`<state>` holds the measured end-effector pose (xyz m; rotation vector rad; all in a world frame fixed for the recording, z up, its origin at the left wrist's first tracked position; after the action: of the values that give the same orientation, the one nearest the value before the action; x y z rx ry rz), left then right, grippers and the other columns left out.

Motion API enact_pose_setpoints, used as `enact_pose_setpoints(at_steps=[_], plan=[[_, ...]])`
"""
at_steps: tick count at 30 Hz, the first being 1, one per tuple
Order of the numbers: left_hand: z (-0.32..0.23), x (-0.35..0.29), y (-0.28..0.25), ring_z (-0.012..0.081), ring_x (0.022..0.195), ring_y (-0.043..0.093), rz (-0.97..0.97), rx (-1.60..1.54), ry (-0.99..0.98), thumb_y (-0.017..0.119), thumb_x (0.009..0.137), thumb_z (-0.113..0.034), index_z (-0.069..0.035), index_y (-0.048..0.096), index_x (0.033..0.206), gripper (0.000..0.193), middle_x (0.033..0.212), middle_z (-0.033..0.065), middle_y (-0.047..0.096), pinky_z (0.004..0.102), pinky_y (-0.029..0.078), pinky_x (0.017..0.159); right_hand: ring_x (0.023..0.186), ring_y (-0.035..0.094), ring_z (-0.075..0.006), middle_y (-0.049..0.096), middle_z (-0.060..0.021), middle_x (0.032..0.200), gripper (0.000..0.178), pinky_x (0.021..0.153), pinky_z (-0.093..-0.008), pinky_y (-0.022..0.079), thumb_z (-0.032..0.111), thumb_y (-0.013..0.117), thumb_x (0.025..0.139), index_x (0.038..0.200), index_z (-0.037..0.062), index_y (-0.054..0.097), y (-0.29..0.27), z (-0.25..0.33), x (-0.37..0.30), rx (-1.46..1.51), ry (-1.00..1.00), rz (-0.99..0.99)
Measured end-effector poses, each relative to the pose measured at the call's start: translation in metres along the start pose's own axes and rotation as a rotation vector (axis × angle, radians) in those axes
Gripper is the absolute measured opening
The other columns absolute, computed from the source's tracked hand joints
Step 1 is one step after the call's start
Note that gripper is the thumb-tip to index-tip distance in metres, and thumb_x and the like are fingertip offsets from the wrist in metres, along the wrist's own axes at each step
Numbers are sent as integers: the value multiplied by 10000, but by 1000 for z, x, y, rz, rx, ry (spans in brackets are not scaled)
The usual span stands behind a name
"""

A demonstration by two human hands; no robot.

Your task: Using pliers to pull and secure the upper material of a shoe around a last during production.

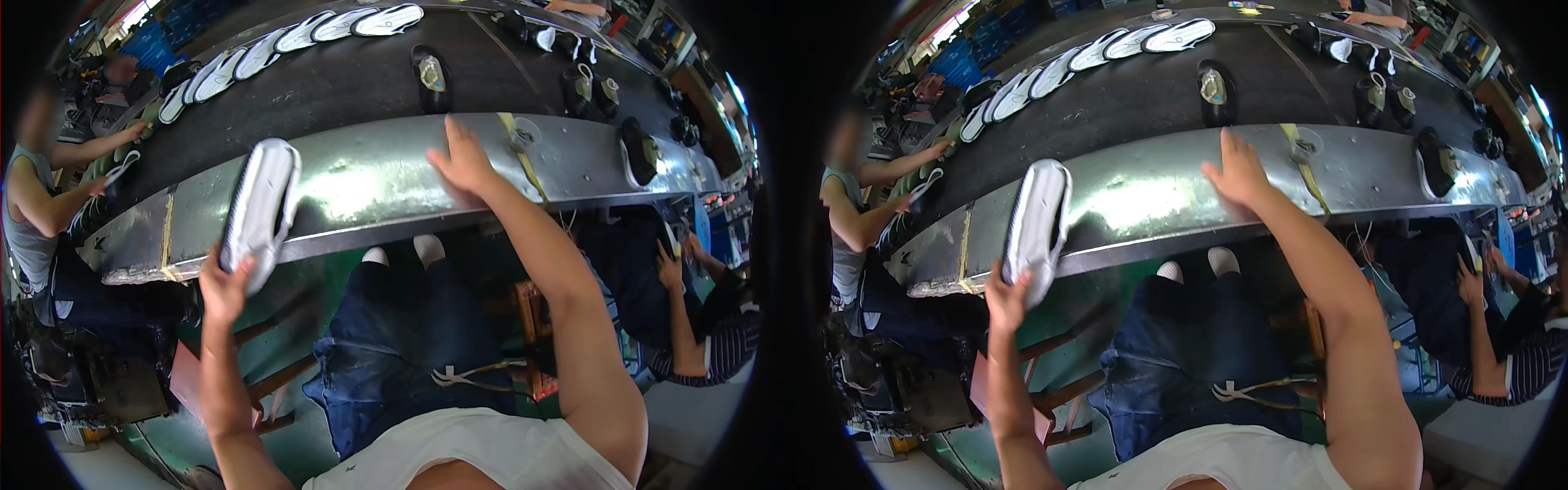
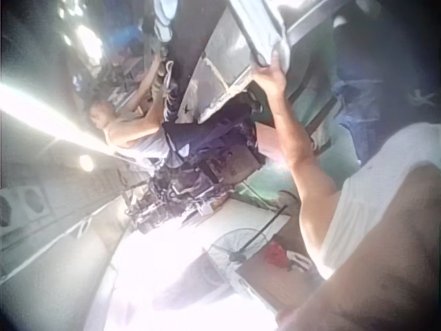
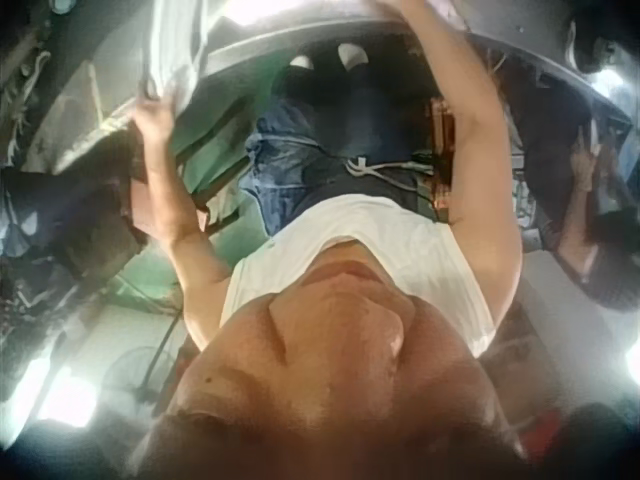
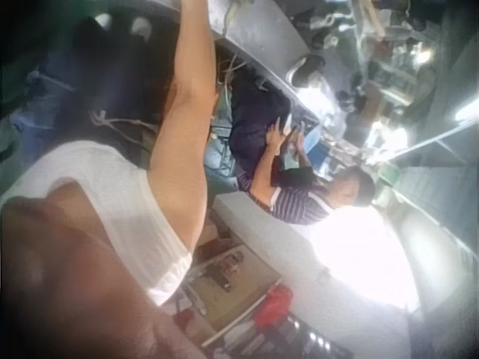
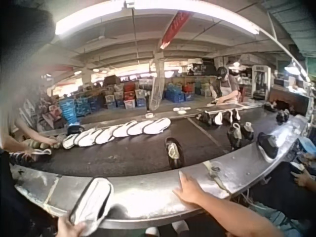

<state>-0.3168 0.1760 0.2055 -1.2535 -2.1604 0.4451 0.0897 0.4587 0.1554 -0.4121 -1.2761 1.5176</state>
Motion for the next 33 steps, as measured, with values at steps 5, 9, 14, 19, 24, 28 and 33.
enact_pose_setpoints(at_steps=[5,9,14,19,24,28,33], plan=[[-47,-159,74,274,1159,637,323,-155,-105,904,739,-185,117,540,1345,768,1229,235,674,401,491,1024,1200,530,-438,563,-227,1269,568,1023,-511,415,280,734,879,1314,-16,521,-81,68,-217,174,-320,44],[-41,-261,152,320,1136,692,739,-60,-272,856,795,-380,2,523,1429,812,1259,270,663,373,528,985,1195,565,-402,573,-216,1270,669,999,-470,485,413,816,789,1267,15,568,-47,67,-395,234,-156,681],[-127,-254,216,419,1311,541,755,486,493,784,822,-449,49,426,1471,894,1387,322,544,467,417,1117,1097,634,-359,630,-195,1180,675,940,-408,528,342,816,783,1316,30,544,-44,60,-456,172,67,968],[-100,-225,338,418,1326,529,1272,250,-32,731,858,-440,34,382,1508,877,1383,319,553,421,406,1122,967,676,-254,669,-138,1068,606,889,-363,534,163,750,789,1336,36,520,-74,34,-443,510,274,1237],[-78,-191,335,323,1277,573,1275,-225,-151,745,880,-402,40,434,1482,809,1359,243,596,389,419,1097,871,632,-191,648,-129,1000,305,804,-364,508,103,650,847,1128,29,558,-121,31,-331,918,333,731],[-94,-158,274,189,1199,560,905,-917,-380,747,945,-230,23,371,1524,736,1306,108,601,329,432,1051,928,608,-452,616,-257,999,329,807,-499,483,242,689,904,1042,-14,536,-124,23,-181,231,6,199],[-64,-175,237,182,1243,523,609,-1016,-337,717,907,-10,-137,143,1632,933,1347,82,558,339,393,1095,1051,619,-391,662,-200,1081,310,894,-486,503,269,663,927,1083,9,598,-53,-3,-5,-72,-149,-69]])
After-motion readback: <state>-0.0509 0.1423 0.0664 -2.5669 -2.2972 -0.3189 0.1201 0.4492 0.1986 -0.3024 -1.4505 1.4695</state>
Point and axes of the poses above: each hand's wrist, its own x-axis towards the middle knuckle, its own y-axis out of the palm, z = x × y, the point moved 8 cm from there along x, towards the middle knuckle
